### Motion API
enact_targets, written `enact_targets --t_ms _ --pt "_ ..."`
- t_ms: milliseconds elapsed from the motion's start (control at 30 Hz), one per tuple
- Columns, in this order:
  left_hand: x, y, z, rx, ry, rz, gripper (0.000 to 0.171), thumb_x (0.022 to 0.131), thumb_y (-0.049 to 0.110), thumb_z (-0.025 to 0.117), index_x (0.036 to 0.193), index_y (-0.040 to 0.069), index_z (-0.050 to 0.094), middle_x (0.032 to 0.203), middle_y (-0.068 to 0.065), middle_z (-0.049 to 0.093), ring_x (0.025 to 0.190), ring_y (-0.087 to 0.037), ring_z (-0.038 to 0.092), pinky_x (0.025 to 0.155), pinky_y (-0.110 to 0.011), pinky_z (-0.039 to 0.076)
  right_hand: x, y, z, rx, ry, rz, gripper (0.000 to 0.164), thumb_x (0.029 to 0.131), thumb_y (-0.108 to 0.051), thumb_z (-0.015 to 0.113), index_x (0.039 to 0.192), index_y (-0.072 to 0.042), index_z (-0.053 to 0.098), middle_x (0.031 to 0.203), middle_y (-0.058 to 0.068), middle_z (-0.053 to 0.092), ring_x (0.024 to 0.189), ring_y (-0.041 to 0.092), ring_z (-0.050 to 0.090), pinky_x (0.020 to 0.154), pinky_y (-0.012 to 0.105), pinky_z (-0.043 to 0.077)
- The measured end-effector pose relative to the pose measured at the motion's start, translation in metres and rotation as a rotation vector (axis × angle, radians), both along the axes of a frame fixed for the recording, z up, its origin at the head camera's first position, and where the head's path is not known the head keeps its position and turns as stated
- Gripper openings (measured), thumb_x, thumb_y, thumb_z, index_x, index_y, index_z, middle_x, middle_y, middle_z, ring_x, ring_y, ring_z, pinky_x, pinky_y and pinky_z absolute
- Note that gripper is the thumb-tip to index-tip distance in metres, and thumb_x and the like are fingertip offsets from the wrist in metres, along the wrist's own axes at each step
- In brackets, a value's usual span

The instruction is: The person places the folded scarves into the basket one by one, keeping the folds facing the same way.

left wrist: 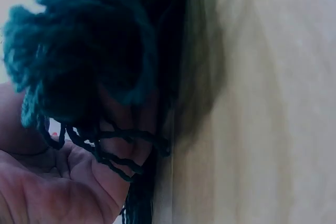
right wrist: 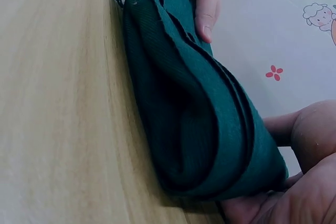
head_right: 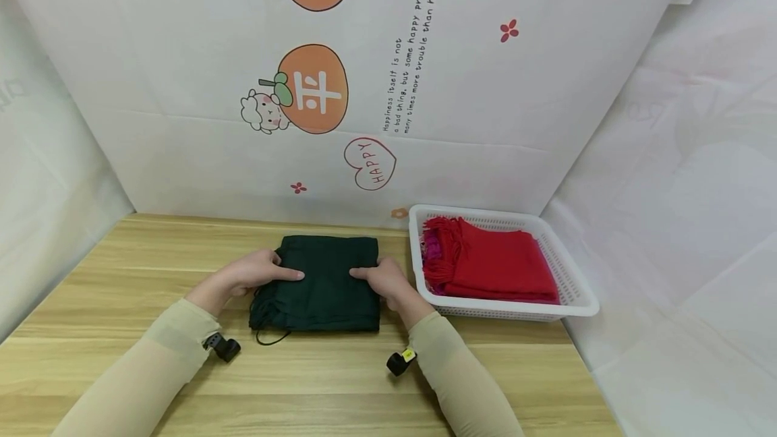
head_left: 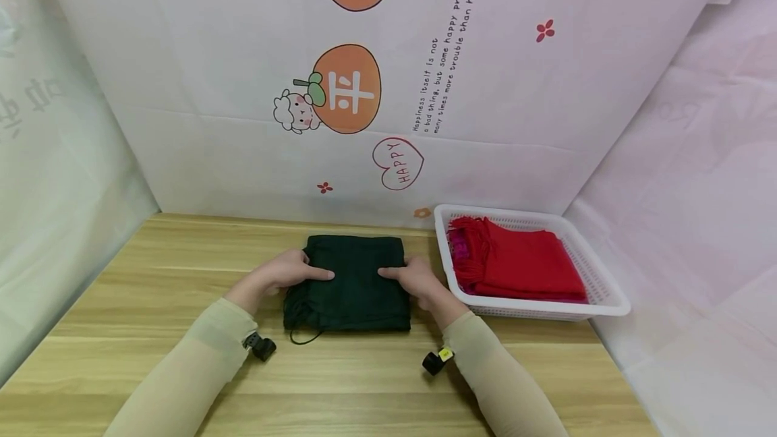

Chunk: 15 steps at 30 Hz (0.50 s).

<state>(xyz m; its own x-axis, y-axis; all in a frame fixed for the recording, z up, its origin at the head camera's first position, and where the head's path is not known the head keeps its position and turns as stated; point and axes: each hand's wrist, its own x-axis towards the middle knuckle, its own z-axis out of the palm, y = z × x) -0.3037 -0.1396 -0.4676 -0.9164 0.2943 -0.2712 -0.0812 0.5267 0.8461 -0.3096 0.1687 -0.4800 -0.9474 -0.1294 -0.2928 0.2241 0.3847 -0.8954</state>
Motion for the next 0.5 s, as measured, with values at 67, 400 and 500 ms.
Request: enact_targets --t_ms 67,400,500 --pt "-0.0001 -0.0003 -0.0005 -0.016 0.003 -0.005 0.057 0.083 0.051 0.082 0.097 0.001 0.057 0.083 -0.011 0.051 0.067 -0.021 0.046 0.062 -0.034 0.043 -0.0003 0.0003 -0.0011 -0.011 -0.003 0.012 0.093 0.087 -0.041 0.081 0.155 0.003 0.034 0.150 0.019 0.047 0.128 0.035 0.052 0.102 0.057 0.048" --pt "0.0010 -0.0003 -0.0015 -0.013 0.010 -0.021 0.107 0.086 0.048 0.080 0.157 -0.010 0.023 0.163 -0.030 0.023 0.148 -0.047 0.026 0.114 -0.059 0.033 -0.0005 0.0010 -0.0043 -0.021 0.009 0.038 0.093 0.089 -0.036 0.080 0.156 0.003 0.031 0.154 0.020 0.043 0.133 0.037 0.048 0.104 0.059 0.045" --pt "0.0017 -0.0004 -0.0017 -0.002 0.013 -0.023 0.105 0.088 0.045 0.080 0.157 -0.009 0.022 0.163 -0.030 0.023 0.149 -0.047 0.024 0.115 -0.059 0.032 -0.0010 0.0012 -0.0057 -0.005 0.020 0.034 0.095 0.089 -0.036 0.080 0.157 0.004 0.028 0.156 0.021 0.040 0.135 0.037 0.047 0.106 0.059 0.044"
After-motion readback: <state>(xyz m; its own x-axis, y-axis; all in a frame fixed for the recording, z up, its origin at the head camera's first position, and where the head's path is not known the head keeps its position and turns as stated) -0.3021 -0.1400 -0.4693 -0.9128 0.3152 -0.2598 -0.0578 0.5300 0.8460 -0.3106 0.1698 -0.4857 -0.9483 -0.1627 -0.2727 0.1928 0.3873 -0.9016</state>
